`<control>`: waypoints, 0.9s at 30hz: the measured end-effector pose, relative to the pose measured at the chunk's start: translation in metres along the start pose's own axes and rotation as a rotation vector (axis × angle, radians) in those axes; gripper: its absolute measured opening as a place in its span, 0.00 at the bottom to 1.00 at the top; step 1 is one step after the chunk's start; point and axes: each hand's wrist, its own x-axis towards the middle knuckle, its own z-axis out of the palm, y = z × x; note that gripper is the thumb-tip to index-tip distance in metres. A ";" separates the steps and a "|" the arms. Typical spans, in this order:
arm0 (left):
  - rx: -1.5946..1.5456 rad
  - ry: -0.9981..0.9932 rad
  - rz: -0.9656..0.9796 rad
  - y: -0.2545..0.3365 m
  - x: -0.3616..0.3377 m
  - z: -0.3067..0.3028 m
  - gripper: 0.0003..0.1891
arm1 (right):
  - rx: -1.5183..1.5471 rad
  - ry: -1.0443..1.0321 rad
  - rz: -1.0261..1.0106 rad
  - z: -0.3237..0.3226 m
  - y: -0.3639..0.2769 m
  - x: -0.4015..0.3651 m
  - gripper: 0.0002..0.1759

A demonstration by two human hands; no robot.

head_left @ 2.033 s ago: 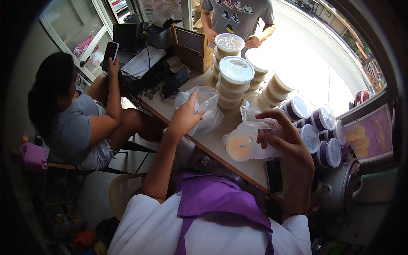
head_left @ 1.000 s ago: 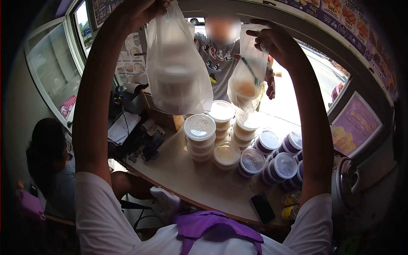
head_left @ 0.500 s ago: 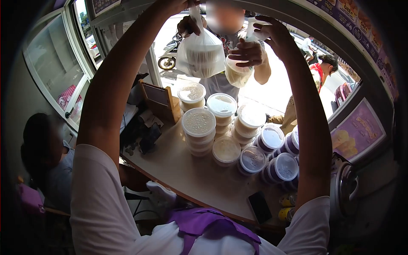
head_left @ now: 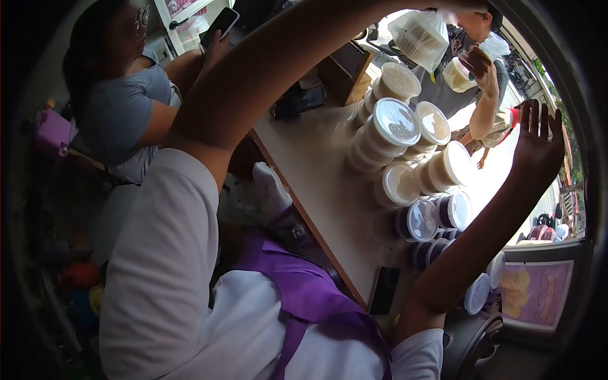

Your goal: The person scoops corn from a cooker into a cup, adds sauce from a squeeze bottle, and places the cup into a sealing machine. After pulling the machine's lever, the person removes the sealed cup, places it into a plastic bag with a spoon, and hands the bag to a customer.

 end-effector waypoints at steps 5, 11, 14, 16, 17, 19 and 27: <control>-0.184 -0.147 -0.263 0.051 -0.255 0.047 0.20 | -0.186 -0.108 -0.163 0.016 0.040 -0.213 0.20; -0.373 0.007 -1.136 0.034 -0.544 0.218 0.22 | -0.372 -0.698 0.623 -0.043 0.175 -0.470 0.09; 0.046 -0.272 -1.643 0.052 -0.616 0.284 0.23 | -0.592 -0.790 0.796 -0.092 0.250 -0.571 0.11; -0.093 -0.194 -1.786 0.045 -0.680 0.338 0.25 | -0.729 -0.828 0.928 -0.164 0.337 -0.651 0.10; -0.161 -0.066 -1.841 0.045 -0.721 0.379 0.26 | -0.898 -0.979 1.081 -0.196 0.372 -0.675 0.11; -0.183 -0.104 -2.213 0.043 -0.749 0.427 0.35 | -1.111 -0.859 1.411 -0.254 0.424 -0.725 0.17; 0.093 -0.014 -2.335 0.001 -0.815 0.522 0.46 | -1.184 -0.729 1.589 -0.424 0.707 -0.855 0.18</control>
